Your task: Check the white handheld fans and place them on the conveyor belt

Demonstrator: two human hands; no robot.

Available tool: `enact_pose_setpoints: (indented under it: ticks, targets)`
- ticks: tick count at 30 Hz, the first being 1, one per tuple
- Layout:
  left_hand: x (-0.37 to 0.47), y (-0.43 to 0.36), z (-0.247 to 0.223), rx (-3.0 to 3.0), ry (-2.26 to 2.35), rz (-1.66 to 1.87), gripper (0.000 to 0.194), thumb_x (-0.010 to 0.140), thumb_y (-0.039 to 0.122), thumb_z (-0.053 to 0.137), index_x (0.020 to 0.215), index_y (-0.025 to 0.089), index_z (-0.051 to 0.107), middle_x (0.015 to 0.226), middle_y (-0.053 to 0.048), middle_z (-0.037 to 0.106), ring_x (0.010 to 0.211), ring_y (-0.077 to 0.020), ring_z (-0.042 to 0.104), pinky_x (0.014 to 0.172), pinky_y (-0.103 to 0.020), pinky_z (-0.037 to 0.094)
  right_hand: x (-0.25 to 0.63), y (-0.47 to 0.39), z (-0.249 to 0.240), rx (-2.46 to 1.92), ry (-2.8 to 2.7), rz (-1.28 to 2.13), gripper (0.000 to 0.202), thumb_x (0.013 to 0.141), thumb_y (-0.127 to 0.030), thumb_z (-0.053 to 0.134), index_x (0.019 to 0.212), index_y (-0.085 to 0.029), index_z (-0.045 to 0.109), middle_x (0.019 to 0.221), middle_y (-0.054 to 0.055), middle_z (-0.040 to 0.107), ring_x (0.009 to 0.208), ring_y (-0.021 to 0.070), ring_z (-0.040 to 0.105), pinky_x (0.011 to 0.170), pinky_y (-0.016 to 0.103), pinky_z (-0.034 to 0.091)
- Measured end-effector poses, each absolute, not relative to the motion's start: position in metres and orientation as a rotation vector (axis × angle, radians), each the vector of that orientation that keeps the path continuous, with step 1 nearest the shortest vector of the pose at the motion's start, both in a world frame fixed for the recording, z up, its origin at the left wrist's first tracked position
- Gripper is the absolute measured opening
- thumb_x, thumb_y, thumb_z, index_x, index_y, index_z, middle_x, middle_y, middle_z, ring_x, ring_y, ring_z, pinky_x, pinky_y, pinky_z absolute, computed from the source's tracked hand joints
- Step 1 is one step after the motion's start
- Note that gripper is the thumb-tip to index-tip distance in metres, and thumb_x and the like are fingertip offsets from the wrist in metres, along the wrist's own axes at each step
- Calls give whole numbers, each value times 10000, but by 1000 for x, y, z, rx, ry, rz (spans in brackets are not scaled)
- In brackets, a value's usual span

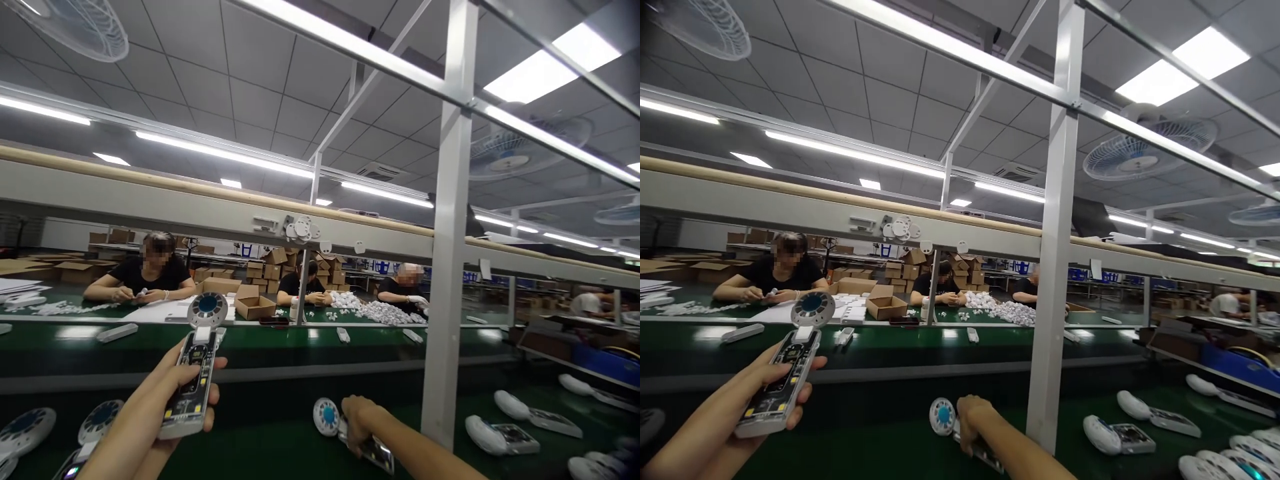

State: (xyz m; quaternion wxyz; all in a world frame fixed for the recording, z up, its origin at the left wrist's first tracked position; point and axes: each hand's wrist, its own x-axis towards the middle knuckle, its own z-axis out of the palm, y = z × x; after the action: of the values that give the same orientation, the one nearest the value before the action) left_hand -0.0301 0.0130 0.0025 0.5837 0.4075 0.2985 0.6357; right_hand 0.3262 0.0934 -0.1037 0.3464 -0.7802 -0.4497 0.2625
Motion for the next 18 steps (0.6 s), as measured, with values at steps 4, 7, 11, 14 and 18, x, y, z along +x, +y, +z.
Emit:
enact_pose_setpoints:
  ticks: [4,7,11,14,18]
  targets:
    - [-26,0,9,925,753,1542,598,747,86,530,1327,138,389,912,-159,717,610,-265,681,367,-327,509,296,85,-95,-2059,-1194,926,189,907,-290,598,1017,-139,623,953,34,666,772,156,649,663,322,567]
    - [-25,-4,10,910,772,1566,568,769,53,562,1295,192,401,1034,-170,686,776,-309,714,460,-370,565,256,91,-80,-1901,-1178,1096,227,908,-260,595,1107,-150,588,1005,43,651,774,155,645,650,315,570]
    - [-25,-2,8,908,728,1583,575,773,42,551,1294,209,373,1086,-163,656,712,-275,704,427,-344,539,198,95,-47,-1575,-1071,1314,262,926,-298,564,1145,-156,563,1012,49,642,755,151,639,627,307,565]
    - [-25,-1,9,918,692,1603,574,784,63,528,1313,203,354,1070,-162,648,667,-258,682,408,-348,522,168,81,-22,-1274,-993,1492,224,934,-323,547,1044,-136,601,966,44,658,764,148,647,644,305,567]
    - [-27,-7,12,916,670,1578,628,778,83,545,1350,267,364,1043,-118,672,639,-252,681,437,-355,528,153,46,-2,-983,-947,1609,158,906,-223,551,1016,-118,592,941,63,682,870,198,683,716,353,586]
